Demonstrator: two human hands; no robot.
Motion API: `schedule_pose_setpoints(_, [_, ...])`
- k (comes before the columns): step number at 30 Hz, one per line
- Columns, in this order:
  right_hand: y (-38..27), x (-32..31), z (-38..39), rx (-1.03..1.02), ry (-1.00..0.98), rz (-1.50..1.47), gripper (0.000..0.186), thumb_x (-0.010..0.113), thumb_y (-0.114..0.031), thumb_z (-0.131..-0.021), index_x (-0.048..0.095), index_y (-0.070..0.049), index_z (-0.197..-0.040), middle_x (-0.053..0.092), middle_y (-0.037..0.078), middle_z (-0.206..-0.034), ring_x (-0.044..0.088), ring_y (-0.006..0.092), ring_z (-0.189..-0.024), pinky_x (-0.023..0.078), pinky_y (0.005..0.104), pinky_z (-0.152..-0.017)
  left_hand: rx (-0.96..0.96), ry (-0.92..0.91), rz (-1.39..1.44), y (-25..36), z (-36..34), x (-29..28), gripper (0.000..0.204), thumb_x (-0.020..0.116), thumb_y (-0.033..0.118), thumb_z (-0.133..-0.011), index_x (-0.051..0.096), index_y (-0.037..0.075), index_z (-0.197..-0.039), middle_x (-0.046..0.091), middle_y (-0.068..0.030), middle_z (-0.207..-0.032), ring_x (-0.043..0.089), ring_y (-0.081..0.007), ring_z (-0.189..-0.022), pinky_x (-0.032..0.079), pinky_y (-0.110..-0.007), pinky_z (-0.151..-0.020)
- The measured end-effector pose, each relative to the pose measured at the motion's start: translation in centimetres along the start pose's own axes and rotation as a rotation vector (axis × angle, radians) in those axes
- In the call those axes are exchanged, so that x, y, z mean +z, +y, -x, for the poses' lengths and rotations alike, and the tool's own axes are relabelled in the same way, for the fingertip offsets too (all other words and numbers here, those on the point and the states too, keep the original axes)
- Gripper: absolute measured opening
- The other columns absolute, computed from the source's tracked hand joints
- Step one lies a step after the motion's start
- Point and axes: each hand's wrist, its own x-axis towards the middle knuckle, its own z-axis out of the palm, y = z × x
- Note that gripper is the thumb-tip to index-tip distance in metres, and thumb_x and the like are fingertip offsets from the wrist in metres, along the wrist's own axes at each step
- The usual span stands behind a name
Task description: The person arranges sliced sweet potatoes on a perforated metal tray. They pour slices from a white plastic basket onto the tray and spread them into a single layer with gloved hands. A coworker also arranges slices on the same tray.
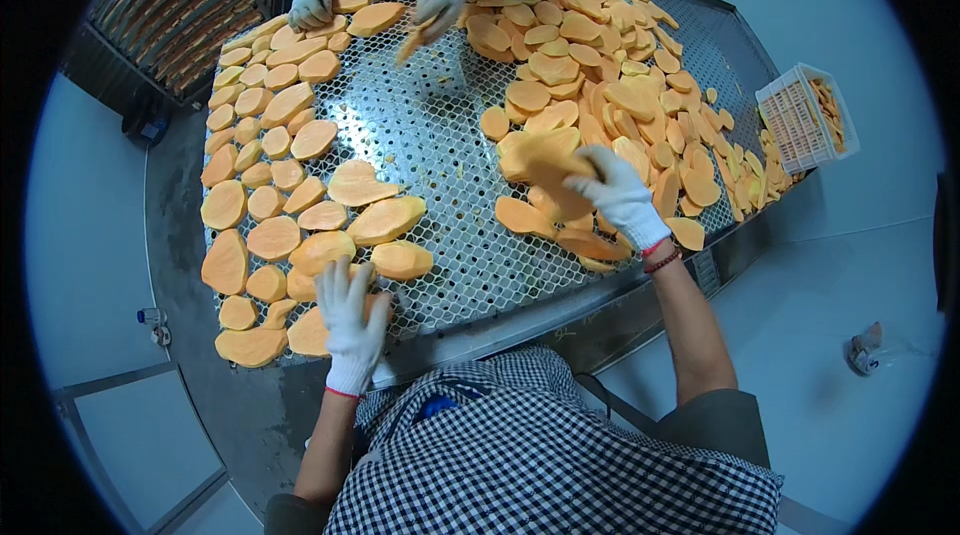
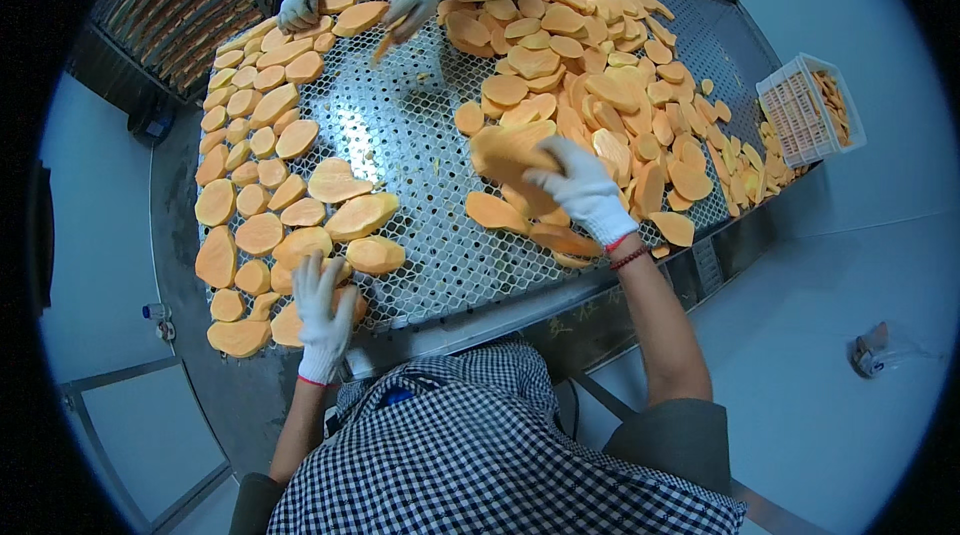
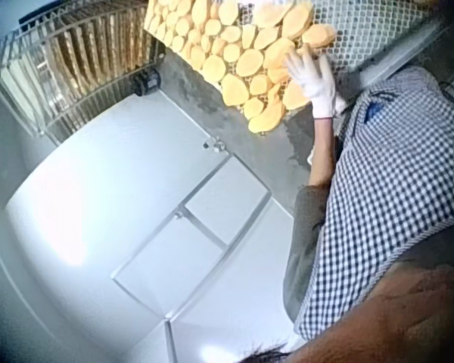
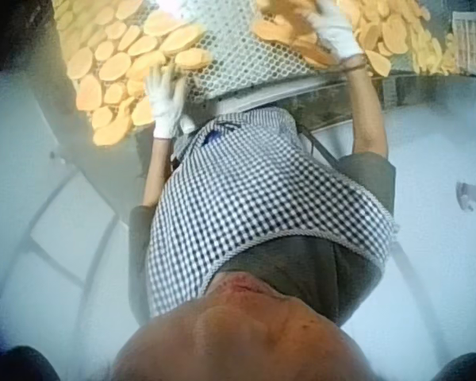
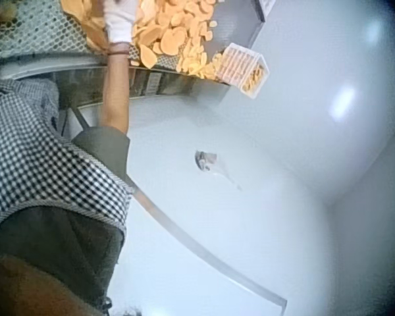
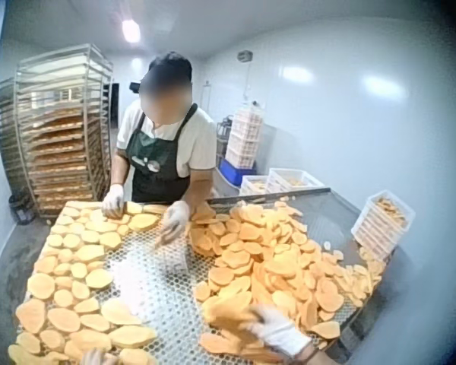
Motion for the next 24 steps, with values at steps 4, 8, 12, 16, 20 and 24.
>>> schedule_pose_setpoints(4, [-0.4, 5.2, 2.7, 0.216, 0.325, -1.054, 0.045, 0.06, -0.021, -0.102, 0.046, 0.0, -0.139, 0.064, 0.009, -0.125, 0.065, 0.023, -0.11, 0.055, 0.037, -0.094, -0.074, 0.072, 0.014, -1.2, 0.2, -0.5, 0.049, 0.07, 0.014, -0.087, 0.058, 0.006, -0.134, 0.049, -0.0236, -0.145, 0.039, -0.0437, -0.139, 0.026, -0.052, -0.118])
schedule_pose_setpoints(8, [-3.0, 13.7, 8.9, 0.562, 0.219, -1.639, 0.047, 0.055, -0.023, -0.104, 0.039, -0.008, -0.146, 0.05, 0.012, -0.147, 0.052, 0.0327, -0.134, 0.044, 0.0528, -0.112, -0.007, 0.027, -0.029, 1.4, 0.2, -0.4, 0.069, 0.075, 0.026, -0.085, 0.048, 0.006, -0.145, 0.038, -0.0269, -0.153, 0.029, -0.0446, -0.146, 0.015, -0.056, -0.121])
schedule_pose_setpoints(12, [-3.0, 20.2, 12.3, 0.713, 0.244, -1.373, 0.042, 0.054, -0.02, -0.104, 0.044, -0.002, -0.141, 0.058, 0.013, -0.135, 0.062, 0.0272, -0.118, 0.052, 0.0452, -0.102, 0.182, -0.162, -0.115, 3.8, 1.3, 2.9, 0.097, 0.077, 0.048, -0.079, 0.034, 0.004, -0.153, 0.022, -0.0275, -0.161, 0.012, -0.0449, -0.152, 0.007, -0.06, -0.122])
schedule_pose_setpoints(16, [-3.9, 18.0, 11.4, 0.641, -0.176, -0.741, 0.036, 0.058, -0.031, -0.101, 0.062, -0.001, -0.121, 0.072, 0.011, -0.103, 0.071, 0.0248, -0.09, 0.056, 0.0328, -0.084, 0.243, -0.266, -0.122, 4.0, 1.3, 5.3, 0.092, 0.076, 0.055, -0.075, 0.044, 0.004, -0.144, 0.038, -0.0264, -0.147, 0.029, -0.0468, -0.141, 0.014, -0.065, -0.118])
schedule_pose_setpoints(20, [-3.9, 15.5, 12.8, 0.375, -0.127, 0.028, 0.04, 0.066, -0.039, -0.092, 0.069, -0.002, -0.107, 0.072, 0.018, -0.095, 0.071, 0.0307, -0.089, 0.054, 0.0392, -0.083, 0.305, -0.287, -0.128, 3.2, 1.3, 5.7, 0.096, 0.076, 0.062, -0.069, 0.048, 0.003, -0.139, 0.04, -0.0258, -0.143, 0.033, -0.0461, -0.139, 0.015, -0.066, -0.116])
schedule_pose_setpoints(24, [0.6, 12.9, 16.7, 0.203, 0.244, 0.386, 0.046, 0.08, -0.037, -0.078, 0.069, -0.01, -0.114, 0.066, 0.014, -0.118, 0.063, 0.0324, -0.109, 0.051, 0.0412, -0.093, 0.348, -0.305, -0.146, 3.9, 1.1, 5.2, 0.107, 0.079, 0.067, -0.062, 0.046, 0.002, -0.141, 0.04, -0.0256, -0.144, 0.031, -0.0462, -0.14, 0.013, -0.067, -0.117])
